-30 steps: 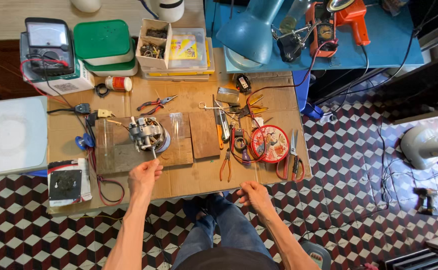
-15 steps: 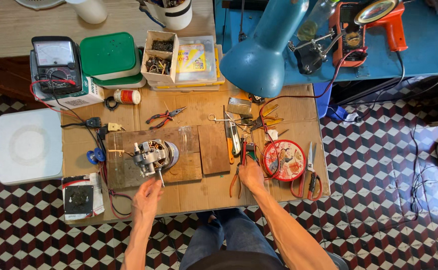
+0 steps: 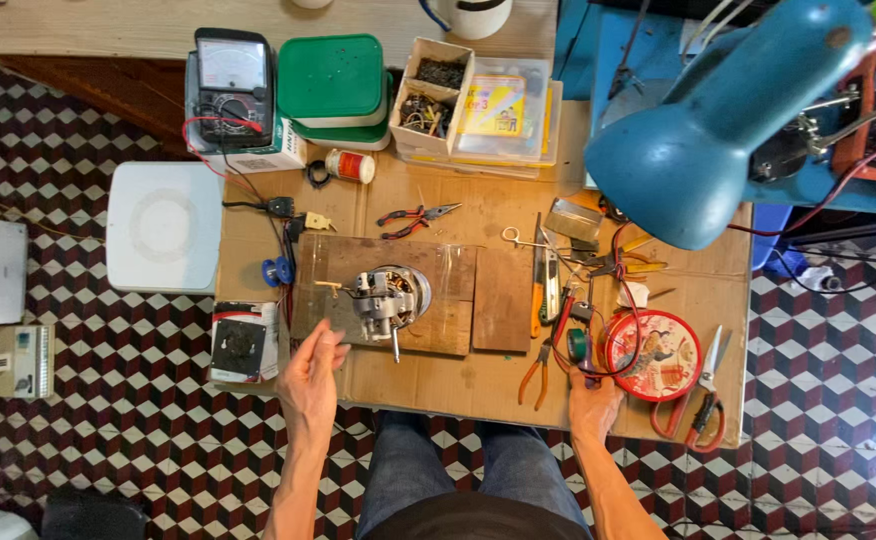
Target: The person disassembles a small electric motor on a workbench, removes the rotor, and uses a screwdriver and pliers to manipulate internal components. They then open a new capacitor package, remove the capacitor, and connect its wires to the motor assembly while using a multimeter to test continuity.
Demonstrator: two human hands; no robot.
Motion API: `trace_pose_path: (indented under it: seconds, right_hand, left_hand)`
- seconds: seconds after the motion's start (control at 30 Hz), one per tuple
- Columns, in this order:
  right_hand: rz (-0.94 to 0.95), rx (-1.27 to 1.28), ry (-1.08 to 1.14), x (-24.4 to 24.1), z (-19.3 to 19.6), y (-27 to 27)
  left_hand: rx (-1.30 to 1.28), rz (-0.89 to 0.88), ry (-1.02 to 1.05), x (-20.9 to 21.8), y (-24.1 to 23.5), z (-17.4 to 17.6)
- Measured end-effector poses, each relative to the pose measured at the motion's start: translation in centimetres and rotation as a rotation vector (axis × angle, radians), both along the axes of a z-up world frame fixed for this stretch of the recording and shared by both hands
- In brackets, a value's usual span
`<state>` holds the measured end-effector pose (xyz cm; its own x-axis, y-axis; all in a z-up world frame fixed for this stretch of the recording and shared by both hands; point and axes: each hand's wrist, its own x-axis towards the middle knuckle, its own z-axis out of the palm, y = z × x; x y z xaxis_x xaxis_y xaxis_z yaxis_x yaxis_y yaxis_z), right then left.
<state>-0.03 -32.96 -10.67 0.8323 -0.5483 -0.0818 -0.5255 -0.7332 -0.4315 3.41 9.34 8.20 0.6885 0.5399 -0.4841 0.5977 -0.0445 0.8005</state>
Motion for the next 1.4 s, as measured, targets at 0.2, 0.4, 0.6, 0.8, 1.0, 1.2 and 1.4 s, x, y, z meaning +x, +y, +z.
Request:
trace_pose_path:
  seconds: [0.2, 0.4, 0.6, 0.8, 1.0, 1.2, 1.4]
  right_hand:
    - [-0.082, 0.198, 0.301, -0.8, 3.3, 0.0]
    - [-0.490, 0.979, 0.031, -2.5, 9.0, -0.3]
    - [-0.842, 1.170, 0.076, -9.5, 14.0, -3.0]
    - [-0.542, 1.384, 0.122, -7.8, 23.4, 5.5]
    - [-0.051, 0.595, 0.291, 6.5, 33.7, 20.6]
    - [0.244, 0.208, 0.549, 13.7, 37.6, 24.9]
    - [0.251, 0.149, 0.662, 14.7, 36.1, 23.7]
  left_hand:
    - [0.065, -0.495, -0.179, 2.9, 2.1, 2.6]
    - [-0.026, -0.701, -0.127, 6.3, 2.8, 2.1]
    - [-0.424, -0.706, -0.097, 9.8, 2.9, 0.4]
    - [-0.348, -0.841, -0.213, 10.8, 3.6, -0.6]
    - [-0.261, -0.836, -0.192, 10.3, 3.3, -0.9]
    - [-0.238, -0.819, -0.136, 10.3, 3.2, -0.2]
    - [-0.201, -0.794, -0.227, 10.0, 3.0, -0.3]
